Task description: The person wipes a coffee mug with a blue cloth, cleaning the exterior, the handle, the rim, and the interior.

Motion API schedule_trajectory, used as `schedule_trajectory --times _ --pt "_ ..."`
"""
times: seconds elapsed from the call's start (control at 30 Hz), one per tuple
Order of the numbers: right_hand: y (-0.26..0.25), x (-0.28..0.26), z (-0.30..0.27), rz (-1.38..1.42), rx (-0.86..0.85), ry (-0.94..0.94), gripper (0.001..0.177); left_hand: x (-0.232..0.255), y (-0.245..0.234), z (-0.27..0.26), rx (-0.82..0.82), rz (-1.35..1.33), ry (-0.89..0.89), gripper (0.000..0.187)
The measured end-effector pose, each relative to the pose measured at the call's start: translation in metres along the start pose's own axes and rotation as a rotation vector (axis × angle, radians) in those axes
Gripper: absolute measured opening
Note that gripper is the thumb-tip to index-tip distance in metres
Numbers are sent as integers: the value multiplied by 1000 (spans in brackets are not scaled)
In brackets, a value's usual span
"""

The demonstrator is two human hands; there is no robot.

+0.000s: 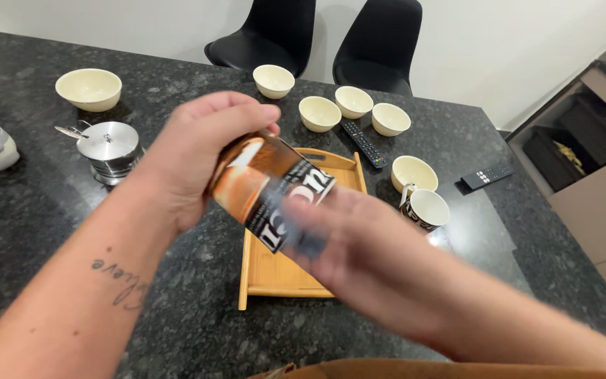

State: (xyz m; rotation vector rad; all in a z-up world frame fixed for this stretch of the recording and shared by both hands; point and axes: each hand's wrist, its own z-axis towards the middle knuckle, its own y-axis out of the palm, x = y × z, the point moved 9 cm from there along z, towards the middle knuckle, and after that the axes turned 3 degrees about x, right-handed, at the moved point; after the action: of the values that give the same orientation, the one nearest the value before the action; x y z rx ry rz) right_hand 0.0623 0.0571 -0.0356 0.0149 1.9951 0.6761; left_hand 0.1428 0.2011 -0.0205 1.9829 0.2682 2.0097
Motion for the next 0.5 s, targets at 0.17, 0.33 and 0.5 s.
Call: schedule_trajectory --times 0.17,0.33,0.5 --pt "-8 -4 2 418 222 221 30 14 6 -9 -146 -143 176 7" --pt "-1 -17 1 -426 139 -317 31 15 12 -4 -131 -160 117 7" --pt "35 -22 -3 -1392 -50 -784 32 -4 1 -6 17 -135 -25 11"
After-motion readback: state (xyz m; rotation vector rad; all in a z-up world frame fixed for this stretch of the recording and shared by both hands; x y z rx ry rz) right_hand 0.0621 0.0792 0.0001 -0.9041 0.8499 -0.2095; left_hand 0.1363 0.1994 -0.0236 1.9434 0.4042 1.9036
